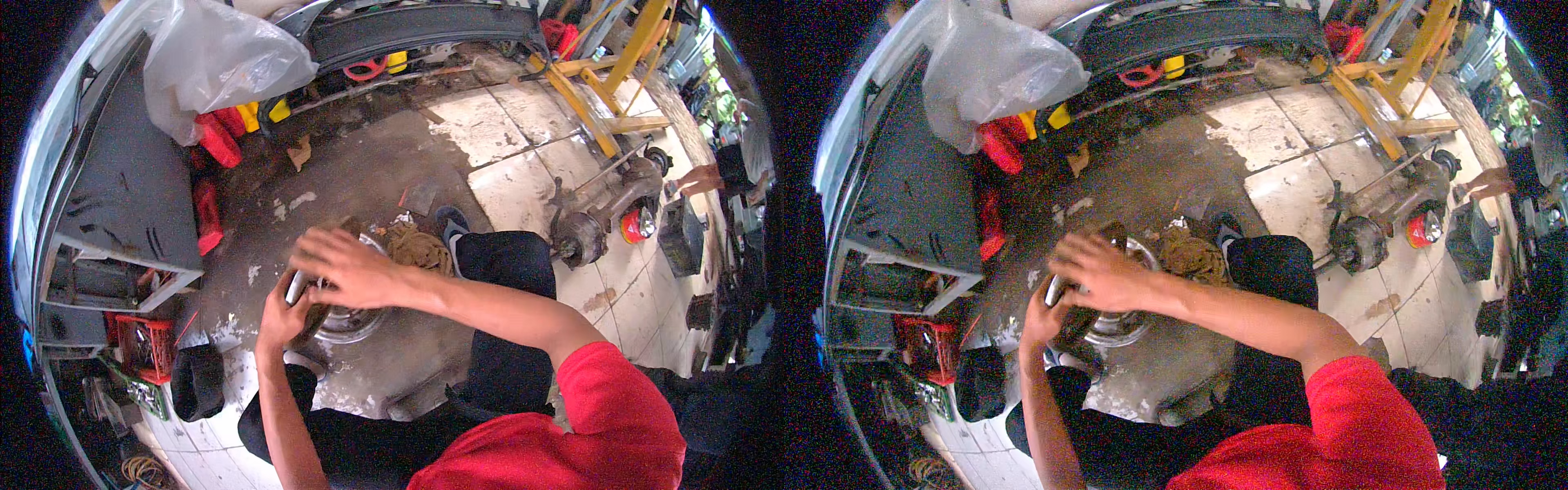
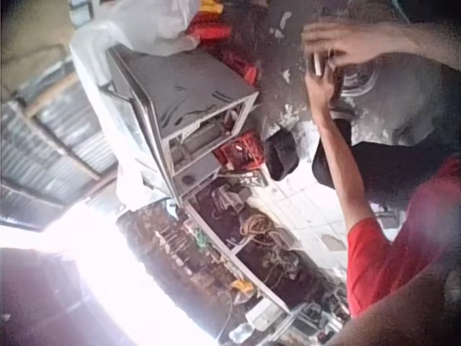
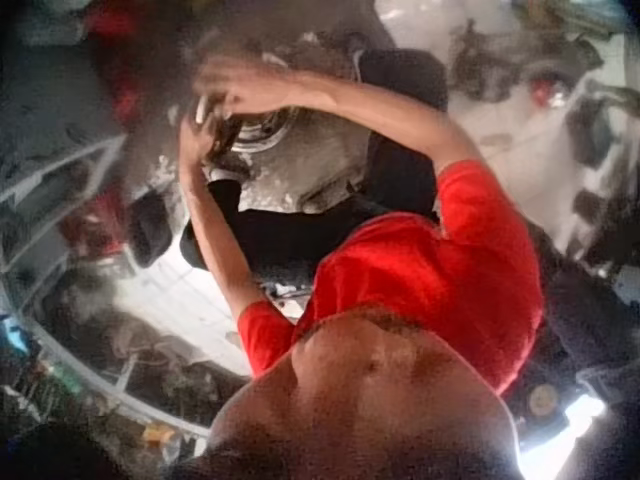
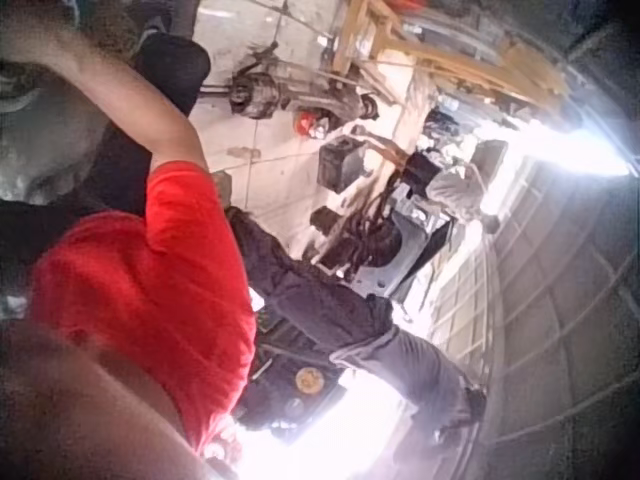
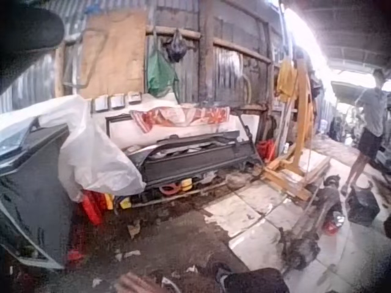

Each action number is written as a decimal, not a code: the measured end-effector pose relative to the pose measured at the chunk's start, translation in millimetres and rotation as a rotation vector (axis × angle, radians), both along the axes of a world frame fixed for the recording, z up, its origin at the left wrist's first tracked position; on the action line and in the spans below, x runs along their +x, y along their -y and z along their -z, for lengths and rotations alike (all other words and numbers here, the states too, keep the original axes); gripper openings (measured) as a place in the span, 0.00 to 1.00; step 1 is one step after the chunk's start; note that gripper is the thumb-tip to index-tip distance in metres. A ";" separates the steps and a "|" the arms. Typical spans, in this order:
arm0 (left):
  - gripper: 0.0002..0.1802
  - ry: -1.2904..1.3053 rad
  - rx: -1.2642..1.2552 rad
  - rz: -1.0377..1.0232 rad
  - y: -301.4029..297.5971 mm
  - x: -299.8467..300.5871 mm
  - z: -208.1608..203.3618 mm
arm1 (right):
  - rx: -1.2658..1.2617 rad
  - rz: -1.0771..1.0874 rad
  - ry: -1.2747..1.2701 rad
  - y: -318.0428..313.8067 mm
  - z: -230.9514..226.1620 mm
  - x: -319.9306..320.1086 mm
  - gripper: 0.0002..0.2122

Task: The person sits on the floor and scrubs a metal brake drum with a wire brush, then wipes it with a cloth. The person rotates the drum to clean different areas and continues scrubbing and wiping until the end of the clip.

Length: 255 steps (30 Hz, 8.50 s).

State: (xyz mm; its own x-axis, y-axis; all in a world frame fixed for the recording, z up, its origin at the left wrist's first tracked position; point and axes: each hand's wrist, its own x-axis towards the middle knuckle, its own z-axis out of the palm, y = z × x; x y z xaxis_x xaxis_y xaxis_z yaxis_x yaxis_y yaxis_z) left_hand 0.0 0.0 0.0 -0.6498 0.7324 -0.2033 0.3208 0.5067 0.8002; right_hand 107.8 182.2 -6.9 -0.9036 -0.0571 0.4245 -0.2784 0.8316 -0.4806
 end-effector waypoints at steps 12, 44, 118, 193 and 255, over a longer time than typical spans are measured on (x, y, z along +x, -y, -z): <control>0.36 -0.454 -0.016 -0.031 -2.8 6.3 3.0 | -0.010 -0.017 0.001 -5.5 1.5 -0.9 0.30; 0.26 -0.179 0.041 0.037 -5.2 5.2 2.9 | 0.023 -0.029 0.010 -2.6 -11.3 -3.1 0.24; 0.25 -0.146 0.156 0.080 -6.2 5.1 -2.9 | 0.068 0.076 0.172 1.6 -14.6 2.5 0.38; 0.25 0.011 0.128 0.105 -4.4 10.7 -6.0 | -0.062 0.066 0.044 -15.1 9.0 -2.1 0.29; 0.16 -0.290 0.184 -0.286 12.5 37.2 29.6 | -0.163 0.170 -0.035 -9.2 21.6 -16.1 0.31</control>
